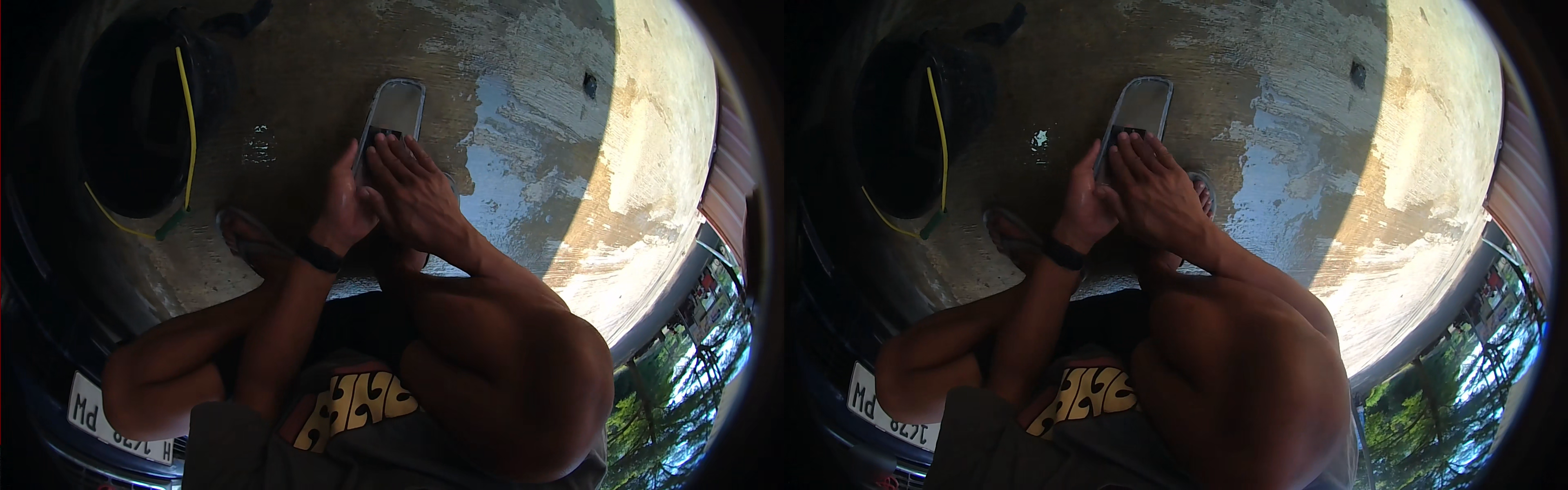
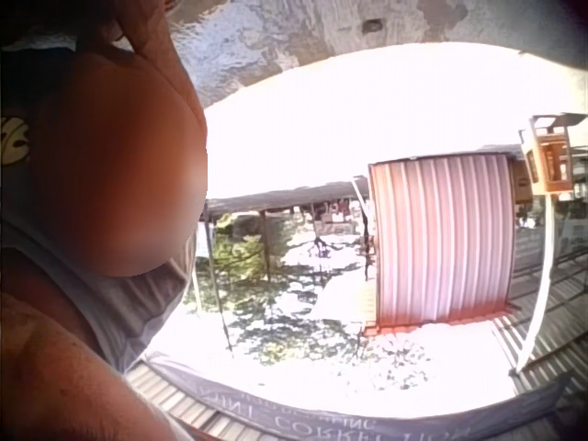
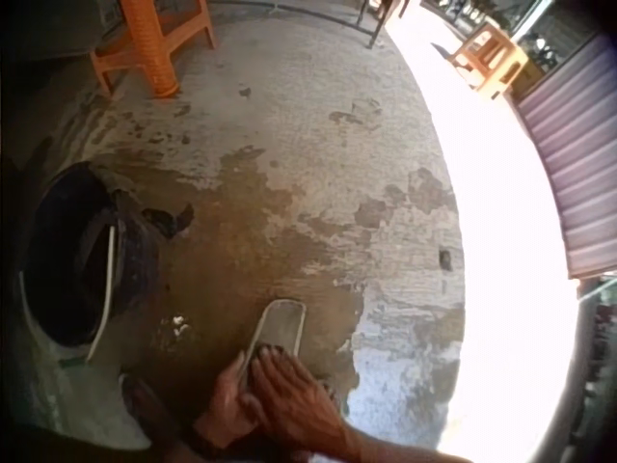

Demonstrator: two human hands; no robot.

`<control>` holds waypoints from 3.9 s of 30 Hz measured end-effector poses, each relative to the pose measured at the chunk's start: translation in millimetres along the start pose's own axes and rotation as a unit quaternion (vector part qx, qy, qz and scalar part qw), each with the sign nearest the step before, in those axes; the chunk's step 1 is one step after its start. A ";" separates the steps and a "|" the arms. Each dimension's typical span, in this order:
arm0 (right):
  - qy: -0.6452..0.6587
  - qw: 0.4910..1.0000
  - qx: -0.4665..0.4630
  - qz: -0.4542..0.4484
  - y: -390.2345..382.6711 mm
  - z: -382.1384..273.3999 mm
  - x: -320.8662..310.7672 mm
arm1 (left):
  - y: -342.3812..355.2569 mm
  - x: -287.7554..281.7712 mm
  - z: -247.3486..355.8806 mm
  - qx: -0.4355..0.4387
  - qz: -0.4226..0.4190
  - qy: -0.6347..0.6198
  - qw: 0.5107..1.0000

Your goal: Sanding and cleaning a plastic car part with water and sandpaper.

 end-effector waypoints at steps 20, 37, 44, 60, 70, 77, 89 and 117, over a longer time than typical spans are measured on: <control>0.017 0.998 -0.011 -0.063 7.5 28.1 -14.1 | 9.8 -6.7 -13.6 0.049 0.057 0.060 0.995; 0.070 0.997 0.010 0.003 36.3 66.2 -9.9 | 4.7 4.8 -8.2 0.064 0.091 0.061 0.992; 0.198 0.978 0.035 -0.049 39.1 65.4 0.1 | -0.5 8.9 -2.6 0.087 0.116 0.078 0.986; 0.169 0.985 -0.037 0.011 -5.3 17.0 -30.9 | 4.4 5.5 -4.5 0.043 0.012 0.027 0.999; 0.237 0.963 0.129 -0.021 13.6 56.1 0.4 | 6.6 4.1 -12.3 -0.003 0.016 -0.026 1.000; 0.192 0.957 0.214 0.041 11.1 77.6 0.4 | 4.0 -0.3 -8.0 0.037 0.119 0.059 0.990; 0.015 0.989 0.090 0.114 10.9 37.7 -21.2 | 6.5 1.5 -13.5 0.010 0.065 -0.006 0.998; -0.044 0.991 0.122 -0.043 -77.1 48.8 31.3 | 50.7 -86.1 -104.5 -0.017 0.034 -0.070 0.997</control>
Point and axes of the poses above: each hand's wrist, its own y-axis towards the middle knuckle, its own x-axis out of the palm, z = x × y, the point moved 10 cm from there along y, towards the middle knuckle, and after that the axes turned 12 degrees about -y, right-handed, at the moved point
